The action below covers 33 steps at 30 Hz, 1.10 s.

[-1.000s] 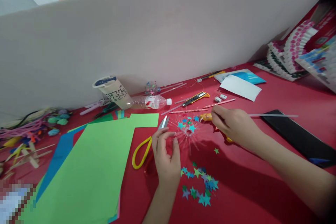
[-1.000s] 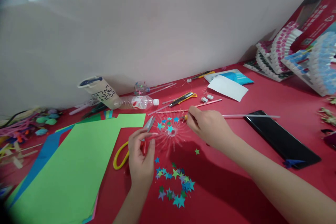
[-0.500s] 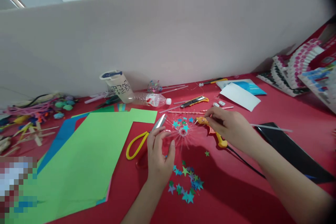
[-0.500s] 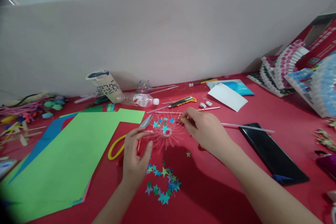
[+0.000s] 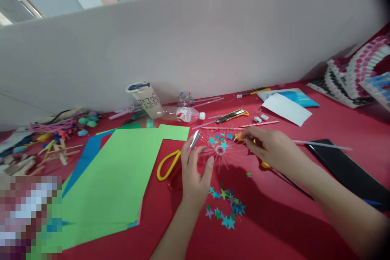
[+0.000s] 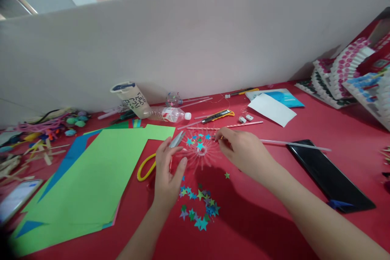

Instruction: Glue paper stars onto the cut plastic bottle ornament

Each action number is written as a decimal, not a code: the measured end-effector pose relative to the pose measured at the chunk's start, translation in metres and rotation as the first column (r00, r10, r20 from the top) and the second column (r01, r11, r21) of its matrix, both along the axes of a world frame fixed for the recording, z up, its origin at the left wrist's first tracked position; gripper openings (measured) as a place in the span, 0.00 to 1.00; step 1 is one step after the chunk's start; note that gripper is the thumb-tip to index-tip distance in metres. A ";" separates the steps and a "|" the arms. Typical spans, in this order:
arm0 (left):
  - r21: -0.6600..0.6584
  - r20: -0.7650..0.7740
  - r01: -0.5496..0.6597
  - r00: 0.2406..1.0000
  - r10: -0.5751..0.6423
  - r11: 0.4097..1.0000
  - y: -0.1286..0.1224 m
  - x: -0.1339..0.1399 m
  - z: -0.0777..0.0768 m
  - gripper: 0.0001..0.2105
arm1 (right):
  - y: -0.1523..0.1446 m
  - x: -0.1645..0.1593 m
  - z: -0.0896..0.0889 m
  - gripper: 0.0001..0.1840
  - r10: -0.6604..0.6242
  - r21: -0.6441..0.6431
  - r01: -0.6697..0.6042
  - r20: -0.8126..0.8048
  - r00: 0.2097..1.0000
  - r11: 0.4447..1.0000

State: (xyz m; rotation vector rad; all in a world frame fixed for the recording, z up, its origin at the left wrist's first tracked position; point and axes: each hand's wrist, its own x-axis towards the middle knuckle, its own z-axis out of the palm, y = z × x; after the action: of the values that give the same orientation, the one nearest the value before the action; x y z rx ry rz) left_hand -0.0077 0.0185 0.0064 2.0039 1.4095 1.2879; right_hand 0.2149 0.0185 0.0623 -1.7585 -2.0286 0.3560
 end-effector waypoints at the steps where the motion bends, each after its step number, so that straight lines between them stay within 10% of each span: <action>1: -0.014 0.014 0.012 1.000 -0.012 1.000 0.001 -0.001 -0.001 0.11 | 0.000 -0.001 0.000 0.07 -0.005 -0.002 0.005 0.010 1.000 1.000; 23: -0.213 0.269 0.081 0.963 -0.021 0.974 -0.001 -0.008 0.002 0.05 | 0.000 -0.007 0.002 0.08 0.059 -0.123 -0.076 -0.138 0.989 0.989; 33: -0.172 0.020 0.070 0.997 -0.068 0.983 -0.012 -0.005 0.011 0.03 | 0.000 0.010 0.002 0.08 0.199 -0.176 -0.199 -0.020 0.980 0.964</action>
State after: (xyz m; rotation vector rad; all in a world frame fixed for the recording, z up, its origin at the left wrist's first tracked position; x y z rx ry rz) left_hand -0.0131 0.0064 0.0176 1.9077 1.3820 1.1079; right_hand 0.2252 0.0185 0.0641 -1.6544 -2.2390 0.6183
